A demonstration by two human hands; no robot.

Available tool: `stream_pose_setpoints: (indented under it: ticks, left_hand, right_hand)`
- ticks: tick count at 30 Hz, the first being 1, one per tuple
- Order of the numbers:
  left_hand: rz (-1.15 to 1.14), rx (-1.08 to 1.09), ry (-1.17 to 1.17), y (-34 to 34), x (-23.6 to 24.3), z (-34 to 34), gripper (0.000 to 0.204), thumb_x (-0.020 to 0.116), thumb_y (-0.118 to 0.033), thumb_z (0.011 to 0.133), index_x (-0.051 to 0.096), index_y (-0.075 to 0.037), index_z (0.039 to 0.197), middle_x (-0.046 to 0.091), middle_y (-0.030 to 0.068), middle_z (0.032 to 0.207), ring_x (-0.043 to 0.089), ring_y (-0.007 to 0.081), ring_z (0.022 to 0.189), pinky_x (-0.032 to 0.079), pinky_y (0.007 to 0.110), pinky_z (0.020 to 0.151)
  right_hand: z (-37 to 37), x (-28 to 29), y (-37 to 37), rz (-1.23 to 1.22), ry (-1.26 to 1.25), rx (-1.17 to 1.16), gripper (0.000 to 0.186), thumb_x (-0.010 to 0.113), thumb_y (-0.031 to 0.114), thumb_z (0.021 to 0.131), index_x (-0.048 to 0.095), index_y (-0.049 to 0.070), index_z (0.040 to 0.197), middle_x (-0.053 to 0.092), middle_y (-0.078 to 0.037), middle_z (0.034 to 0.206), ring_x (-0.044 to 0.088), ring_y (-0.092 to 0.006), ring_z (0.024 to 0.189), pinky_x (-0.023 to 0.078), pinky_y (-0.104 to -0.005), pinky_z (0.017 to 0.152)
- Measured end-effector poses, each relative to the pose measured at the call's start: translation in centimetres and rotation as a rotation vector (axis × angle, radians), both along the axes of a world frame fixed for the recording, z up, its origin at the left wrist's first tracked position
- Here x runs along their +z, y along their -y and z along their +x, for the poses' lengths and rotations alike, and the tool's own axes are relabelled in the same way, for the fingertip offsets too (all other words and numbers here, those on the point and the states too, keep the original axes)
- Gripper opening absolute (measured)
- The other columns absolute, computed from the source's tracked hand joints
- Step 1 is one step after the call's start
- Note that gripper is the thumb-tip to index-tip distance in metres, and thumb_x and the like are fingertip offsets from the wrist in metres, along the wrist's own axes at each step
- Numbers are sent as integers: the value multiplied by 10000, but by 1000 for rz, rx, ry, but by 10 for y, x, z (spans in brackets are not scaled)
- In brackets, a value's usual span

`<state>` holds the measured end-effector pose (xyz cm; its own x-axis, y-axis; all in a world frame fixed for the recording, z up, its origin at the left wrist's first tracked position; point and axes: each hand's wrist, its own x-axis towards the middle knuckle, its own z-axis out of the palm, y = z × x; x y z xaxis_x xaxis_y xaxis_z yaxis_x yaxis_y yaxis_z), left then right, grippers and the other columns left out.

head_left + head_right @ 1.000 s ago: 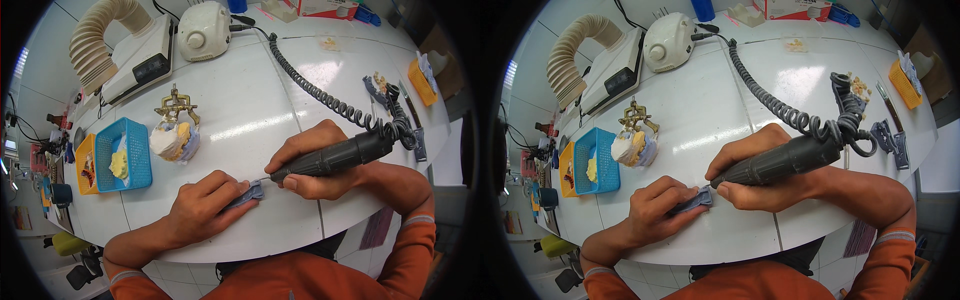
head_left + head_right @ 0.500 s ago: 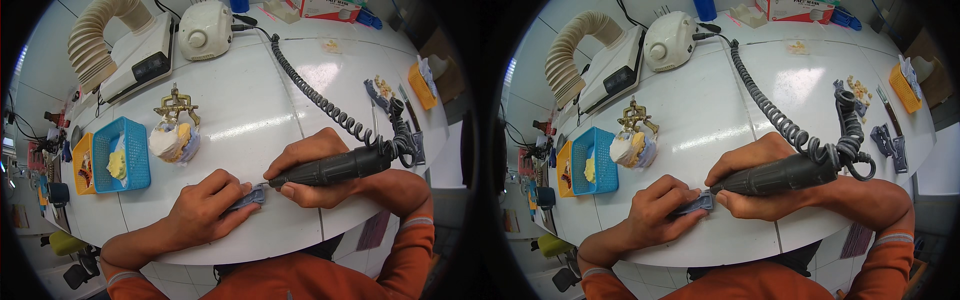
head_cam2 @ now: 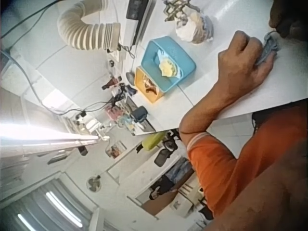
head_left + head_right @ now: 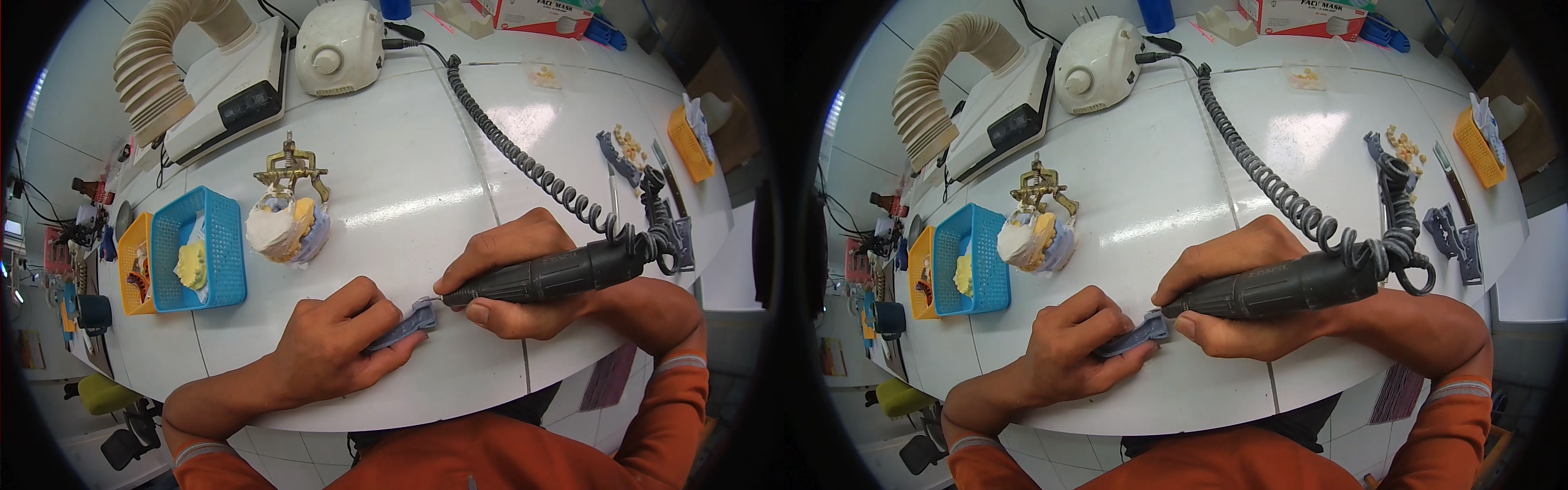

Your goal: Trimming a blue partial denture framework using a rotary tool on a laboratory bench.

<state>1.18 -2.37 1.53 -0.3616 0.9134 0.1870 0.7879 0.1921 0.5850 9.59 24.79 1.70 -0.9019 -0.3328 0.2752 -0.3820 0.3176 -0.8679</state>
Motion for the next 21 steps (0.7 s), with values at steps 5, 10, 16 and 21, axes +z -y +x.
stream_pose_setpoints:
  ticks: [5, 10, 16, 21]
  left_hand:
    - [-39, -3, -35, -1, 0, 1, 255, 907, -166, 791, 718, -44, 912, 602, 53, 785, 607, 173, 551, 478, 329, 458]
    - [-51, -8, -24, -1, 0, 2, 257, 889, -165, 820, 709, -38, 951, 599, 56, 757, 587, 177, 525, 452, 337, 444]
    - [-32, -12, 5, -3, 1, 3, 236, 874, -157, 847, 702, -38, 956, 602, 64, 737, 576, 183, 511, 438, 348, 439]
    - [-43, -10, -3, -3, 2, 3, 232, 872, -157, 856, 698, -39, 953, 606, 64, 734, 579, 185, 513, 442, 349, 444]
  right_hand:
    - [8, 7, 5, -86, 193, -113, 258, 727, 166, 850, 768, 4, 1047, 790, -140, 862, 781, -224, 734, 618, -313, 699]
    - [5, 4, 4, -11, 146, -65, 231, 730, 153, 850, 767, 6, 1023, 789, -132, 845, 782, -213, 724, 618, -315, 685]
    - [5, 3, 4, 12, 106, -58, 221, 730, 150, 846, 765, 2, 1008, 788, -132, 842, 779, -218, 708, 619, -320, 668]
    - [4, 3, 5, 17, 74, -54, 218, 729, 145, 844, 765, 3, 1007, 785, -132, 833, 778, -226, 704, 620, -324, 668]
